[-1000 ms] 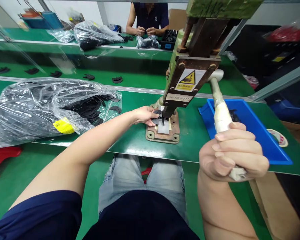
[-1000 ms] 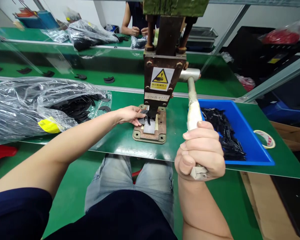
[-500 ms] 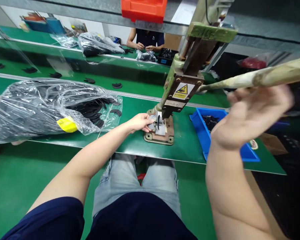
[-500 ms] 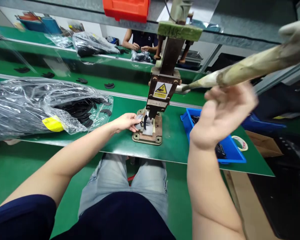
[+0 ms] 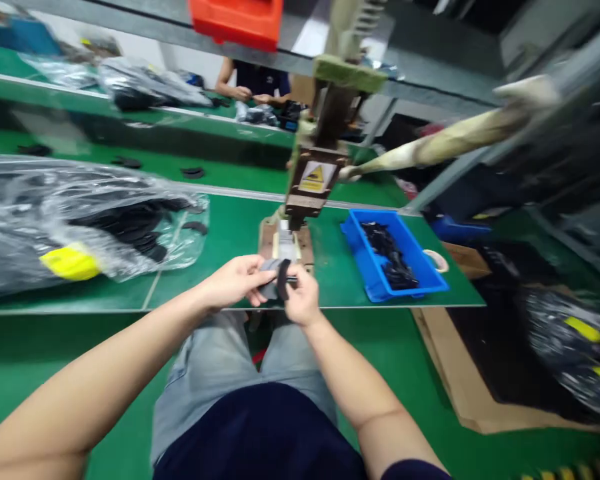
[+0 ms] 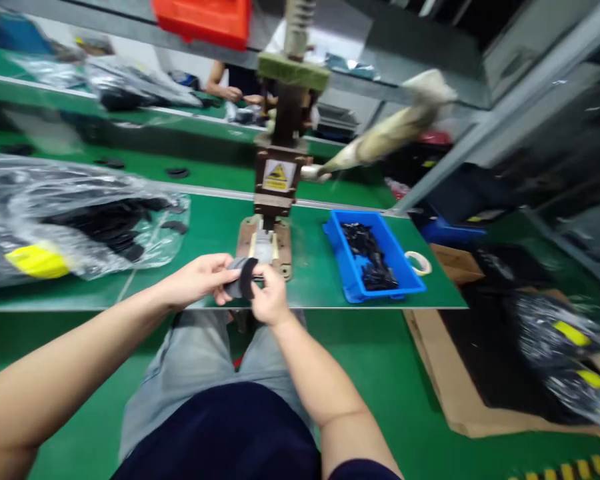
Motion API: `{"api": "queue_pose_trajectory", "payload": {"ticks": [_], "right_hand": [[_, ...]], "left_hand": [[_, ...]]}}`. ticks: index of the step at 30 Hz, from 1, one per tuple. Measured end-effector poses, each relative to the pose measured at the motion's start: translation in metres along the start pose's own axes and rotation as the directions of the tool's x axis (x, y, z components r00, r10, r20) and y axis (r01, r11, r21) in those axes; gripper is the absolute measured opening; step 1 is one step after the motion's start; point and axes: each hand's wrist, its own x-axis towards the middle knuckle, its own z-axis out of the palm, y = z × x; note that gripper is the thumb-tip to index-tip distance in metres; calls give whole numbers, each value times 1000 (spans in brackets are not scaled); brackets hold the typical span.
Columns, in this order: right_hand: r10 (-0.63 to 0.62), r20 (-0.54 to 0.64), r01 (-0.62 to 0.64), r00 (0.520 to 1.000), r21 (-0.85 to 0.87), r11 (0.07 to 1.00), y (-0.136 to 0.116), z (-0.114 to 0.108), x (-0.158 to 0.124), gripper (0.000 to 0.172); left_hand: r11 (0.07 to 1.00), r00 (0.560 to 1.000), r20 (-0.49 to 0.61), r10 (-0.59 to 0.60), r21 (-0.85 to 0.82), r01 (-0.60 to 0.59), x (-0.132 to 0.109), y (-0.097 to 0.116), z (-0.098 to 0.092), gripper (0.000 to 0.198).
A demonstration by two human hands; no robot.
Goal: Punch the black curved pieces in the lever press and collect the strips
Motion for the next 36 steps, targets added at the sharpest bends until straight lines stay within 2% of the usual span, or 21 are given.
{"api": "queue_pose_trajectory", "payload": {"ticks": [3, 5, 10, 12, 13, 15, 16, 17, 18, 20, 23, 25, 27, 29, 33, 36], "right_hand": [[-52, 25, 55, 998, -118, 991, -5, 0, -6, 26], [-92, 69, 104, 993, -195, 975, -6, -5, -4, 23], [-191, 222, 257, 956, -322, 911, -12, -30, 0, 23], [-222, 255, 302, 941, -341, 890, -12, -36, -1, 24], [-236, 261, 318, 936, -344, 883, -11, -38, -2, 24], [-263, 261, 344, 929, -344, 874, -8, -38, -4, 24], [-276, 259, 355, 926, -342, 870, -7, -38, -5, 23], [-288, 257, 365, 923, -340, 867, -5, -38, -5, 23], [-300, 256, 376, 919, -339, 863, -4, -38, -4, 22], [-322, 256, 397, 911, -340, 852, -4, -38, -3, 20], [-354, 262, 430, 898, -346, 834, -8, -39, -2, 17], [-371, 275, 451, 887, -345, 823, -11, -39, -4, 14], [-382, 286, 466, 879, -339, 817, -13, -37, -5, 12], [-385, 287, 468, 877, -334, 818, -13, -34, -6, 11], [-360, 263, 435, 895, -334, 836, -11, -27, -3, 15], [-311, 253, 385, 916, -340, 858, -8, -25, 2, 19]], "left_hand": [[998, 998, 17, -60, -28, 60, 0, -7, -4, 51], [998, 998, 15, -60, 28, 59, 5, -10, -9, 47], [972, 999, -10, 30, 235, -27, 11, -10, -15, 47], [946, 985, -93, 147, 305, -112, 5, -10, -10, 48], [910, 956, -151, 252, 373, -181, 1, -11, -6, 47], [759, 850, -182, 495, 567, -321, -7, -10, 3, 43], [667, 806, -136, 576, 648, -367, -9, -10, 8, 40], [597, 784, -81, 615, 697, -397, -10, -11, 11, 35], [566, 780, -43, 625, 714, -414, -9, -11, 12, 32], [610, 803, -69, 592, 689, -390, -5, -15, 11, 29], [820, 883, -199, 426, 496, -284, 2, -24, 3, 40], [936, 951, -167, 261, 283, -207, 4, -29, -1, 51], [981, 984, -71, 161, 120, -152, 2, -31, -2, 55], [986, 987, -36, 159, 50, -157, -2, -30, -1, 55], [982, 973, -133, 190, 13, -190, -8, -25, 1, 57], [982, 971, -149, 185, -3, -188, -4, -26, -3, 54]]}}
